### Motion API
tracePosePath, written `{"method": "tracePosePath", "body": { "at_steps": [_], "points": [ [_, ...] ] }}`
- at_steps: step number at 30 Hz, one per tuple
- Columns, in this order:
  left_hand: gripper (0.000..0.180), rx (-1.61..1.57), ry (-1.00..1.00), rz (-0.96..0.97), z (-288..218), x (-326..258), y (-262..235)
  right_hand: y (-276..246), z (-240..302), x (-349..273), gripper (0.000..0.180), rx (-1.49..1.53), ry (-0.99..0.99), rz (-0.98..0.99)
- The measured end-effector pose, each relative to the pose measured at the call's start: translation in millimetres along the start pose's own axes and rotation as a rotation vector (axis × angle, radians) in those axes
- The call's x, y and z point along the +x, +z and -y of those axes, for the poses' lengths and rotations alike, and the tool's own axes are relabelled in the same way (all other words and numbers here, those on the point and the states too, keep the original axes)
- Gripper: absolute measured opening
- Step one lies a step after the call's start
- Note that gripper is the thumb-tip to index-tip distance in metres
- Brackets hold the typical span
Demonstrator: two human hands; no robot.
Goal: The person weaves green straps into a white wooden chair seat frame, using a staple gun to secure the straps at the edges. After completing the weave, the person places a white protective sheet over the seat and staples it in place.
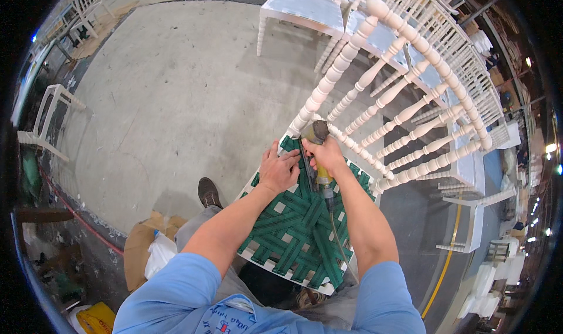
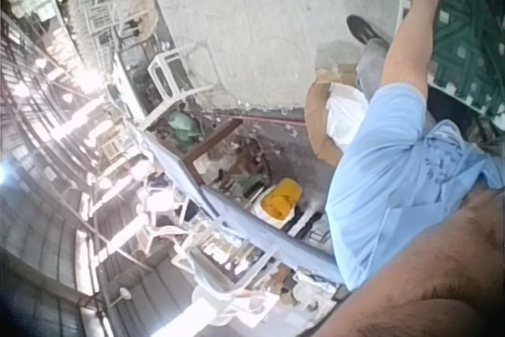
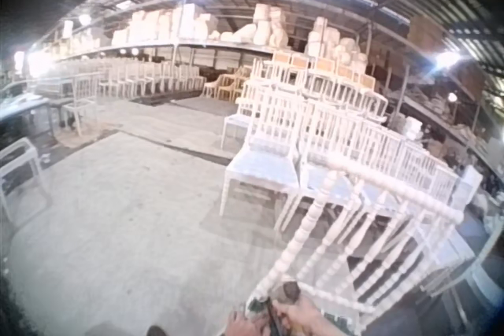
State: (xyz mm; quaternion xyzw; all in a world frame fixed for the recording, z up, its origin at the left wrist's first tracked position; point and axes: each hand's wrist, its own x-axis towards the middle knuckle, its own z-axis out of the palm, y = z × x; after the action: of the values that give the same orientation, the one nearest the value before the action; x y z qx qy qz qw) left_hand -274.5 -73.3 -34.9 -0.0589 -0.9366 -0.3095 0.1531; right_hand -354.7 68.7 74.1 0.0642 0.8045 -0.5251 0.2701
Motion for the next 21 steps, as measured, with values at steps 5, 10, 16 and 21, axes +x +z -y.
{"method": "tracePosePath", "body": {
  "at_steps": [5,10,16,21],
  "points": [
    [0.023,-0.069,-0.018,0.0,-4.1,1.5,-3.4,5.5,-3.1,-1.2,0.031,-0.005,-0.026,-0.004],
    [0.024,-0.06,-0.014,-0.023,1.1,-0.9,-3.7,8.5,3.2,-3.2,0.032,-0.043,-0.007,0.017],
    [0.024,-0.046,-0.001,-0.018,-0.3,0.5,-2.0,9.2,1.9,-6.3,0.032,-0.075,-0.007,-0.004],
    [0.025,-0.038,-0.008,-0.048,4.4,-1.6,-0.6,11.3,4.3,-9.0,0.032,-0.056,-0.034,-0.063]
  ]
}}
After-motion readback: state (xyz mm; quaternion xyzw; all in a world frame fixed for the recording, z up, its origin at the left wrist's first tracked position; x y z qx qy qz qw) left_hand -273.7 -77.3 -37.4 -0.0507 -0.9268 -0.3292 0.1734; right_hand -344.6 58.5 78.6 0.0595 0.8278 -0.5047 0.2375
